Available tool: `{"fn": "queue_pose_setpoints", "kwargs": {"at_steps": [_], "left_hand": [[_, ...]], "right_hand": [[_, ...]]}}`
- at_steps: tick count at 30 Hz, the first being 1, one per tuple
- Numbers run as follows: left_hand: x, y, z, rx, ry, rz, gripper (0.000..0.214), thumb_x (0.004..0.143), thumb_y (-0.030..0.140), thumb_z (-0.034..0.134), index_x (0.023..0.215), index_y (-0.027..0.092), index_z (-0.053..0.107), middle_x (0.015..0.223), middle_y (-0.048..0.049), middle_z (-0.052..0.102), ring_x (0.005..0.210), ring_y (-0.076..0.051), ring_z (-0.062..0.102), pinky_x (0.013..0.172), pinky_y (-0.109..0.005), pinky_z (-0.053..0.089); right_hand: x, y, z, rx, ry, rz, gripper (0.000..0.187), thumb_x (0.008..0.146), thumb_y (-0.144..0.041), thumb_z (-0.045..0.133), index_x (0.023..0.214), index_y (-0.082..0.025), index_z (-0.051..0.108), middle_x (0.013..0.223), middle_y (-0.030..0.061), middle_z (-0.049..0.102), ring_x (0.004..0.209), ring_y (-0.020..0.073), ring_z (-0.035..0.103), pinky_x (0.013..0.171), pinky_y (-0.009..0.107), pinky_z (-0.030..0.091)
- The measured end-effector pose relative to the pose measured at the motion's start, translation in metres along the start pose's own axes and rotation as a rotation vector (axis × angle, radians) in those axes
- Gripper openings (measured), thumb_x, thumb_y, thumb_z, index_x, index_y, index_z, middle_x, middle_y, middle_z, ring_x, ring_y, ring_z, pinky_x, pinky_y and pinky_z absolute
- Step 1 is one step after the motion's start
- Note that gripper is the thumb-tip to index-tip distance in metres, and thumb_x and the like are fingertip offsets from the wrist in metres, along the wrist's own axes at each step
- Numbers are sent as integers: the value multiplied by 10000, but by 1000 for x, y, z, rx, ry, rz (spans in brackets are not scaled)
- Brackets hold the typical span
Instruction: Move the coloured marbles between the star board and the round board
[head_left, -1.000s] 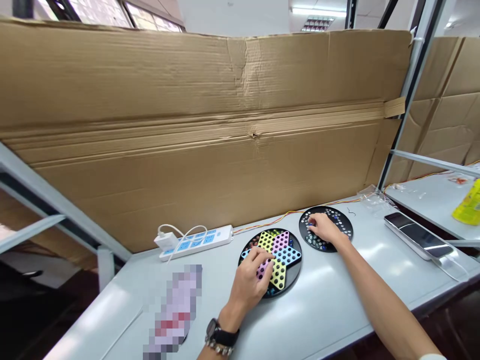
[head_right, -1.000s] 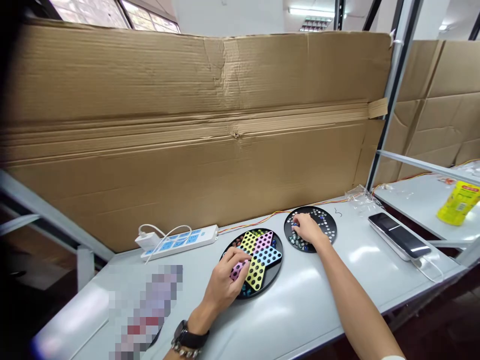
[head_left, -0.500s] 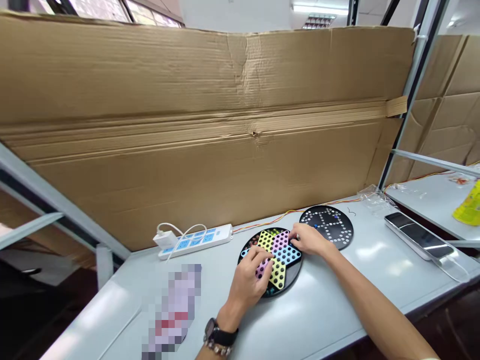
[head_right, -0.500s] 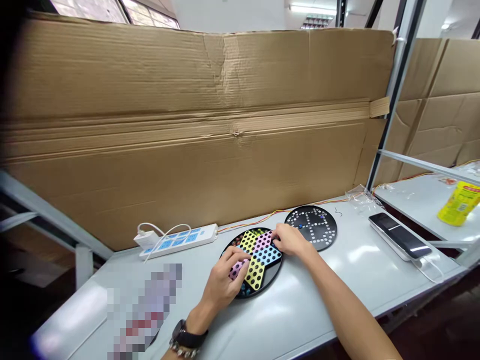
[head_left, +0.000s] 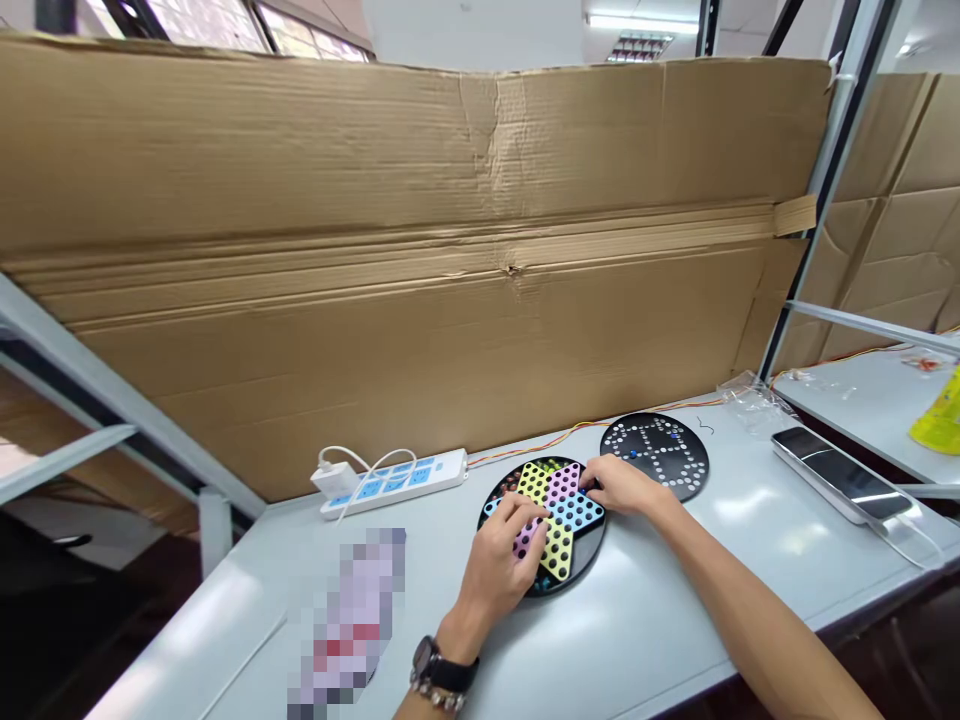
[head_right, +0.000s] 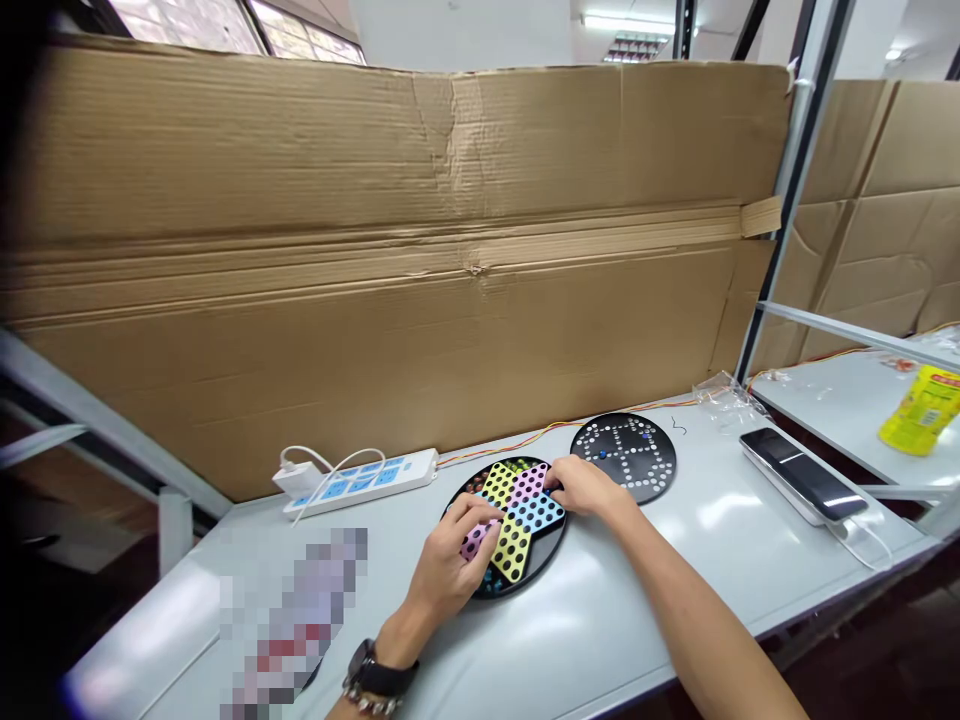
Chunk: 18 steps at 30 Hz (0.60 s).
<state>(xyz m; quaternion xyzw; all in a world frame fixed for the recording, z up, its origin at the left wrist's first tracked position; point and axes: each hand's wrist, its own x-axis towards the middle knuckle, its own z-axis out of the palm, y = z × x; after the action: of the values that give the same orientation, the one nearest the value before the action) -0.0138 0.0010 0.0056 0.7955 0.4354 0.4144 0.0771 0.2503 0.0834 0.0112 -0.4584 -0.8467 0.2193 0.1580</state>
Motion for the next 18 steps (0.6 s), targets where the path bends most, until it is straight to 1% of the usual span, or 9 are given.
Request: {"fn": "queue_pose_setpoints", "kwargs": {"at_steps": [3,4,6,8,10,11,14,16,18], "left_hand": [[0,0,0,0,14,7,221,1083,329,617,982,286,809,983,-44,793,867,-237,806,826,-354,692],[0,1,0,0,16,9,219,1084,328,619,984,286,809,980,-44,792,866,-237,807,826,-355,694],[1,1,-1,2,18,16,213,1082,322,623,988,283,811,976,-43,792,863,-234,807,825,-354,697],[1,1,-1,3,17,28,208,1078,306,625,991,282,812,978,-43,795,860,-231,812,824,-352,701],[1,2,-1,1,13,38,203,1076,297,626,994,281,812,981,-43,799,859,-231,818,823,-350,704],[1,2,-2,-1,11,41,206,1078,296,624,996,281,811,982,-44,799,860,-231,821,824,-350,705],[2,3,-2,-2,12,38,211,1083,298,616,999,281,810,987,-46,799,866,-231,826,829,-350,707],[2,3,-2,3,18,40,206,1078,294,620,999,283,810,986,-44,798,866,-231,825,827,-350,706],[2,3,-2,10,29,47,202,1074,288,623,995,284,809,976,-39,797,853,-229,820,814,-346,701]], "right_hand": [[2,1,0,45,-12,27,245,936,-70,724,996,-198,924,1056,76,893,948,224,764,884,284,538],[2,3,-2,59,17,50,215,955,-106,747,1026,-201,926,1091,82,895,959,227,769,913,293,550],[1,7,-9,67,122,117,185,993,-177,776,1103,-201,922,1168,97,896,1004,238,782,967,314,565],[-3,14,-19,46,238,206,203,1031,-220,767,1171,-191,910,1224,116,893,1075,258,795,998,329,567],[-7,23,-28,0,299,308,217,1054,-239,750,1198,-182,902,1254,130,891,1148,281,803,1001,337,564],[-10,27,-31,-26,299,357,215,1058,-246,749,1195,-181,901,1257,134,891,1170,291,805,995,339,561],[-15,38,-36,-72,238,464,191,1050,-243,758,1159,-192,906,1208,129,895,1164,298,814,960,334,555],[-17,42,-35,-68,223,485,187,1047,-244,759,1156,-203,906,1184,122,893,1142,291,816,948,331,556],[-16,44,-31,-57,250,463,194,1057,-257,744,1157,-207,902,1209,124,883,1153,289,812,963,337,567]]}}
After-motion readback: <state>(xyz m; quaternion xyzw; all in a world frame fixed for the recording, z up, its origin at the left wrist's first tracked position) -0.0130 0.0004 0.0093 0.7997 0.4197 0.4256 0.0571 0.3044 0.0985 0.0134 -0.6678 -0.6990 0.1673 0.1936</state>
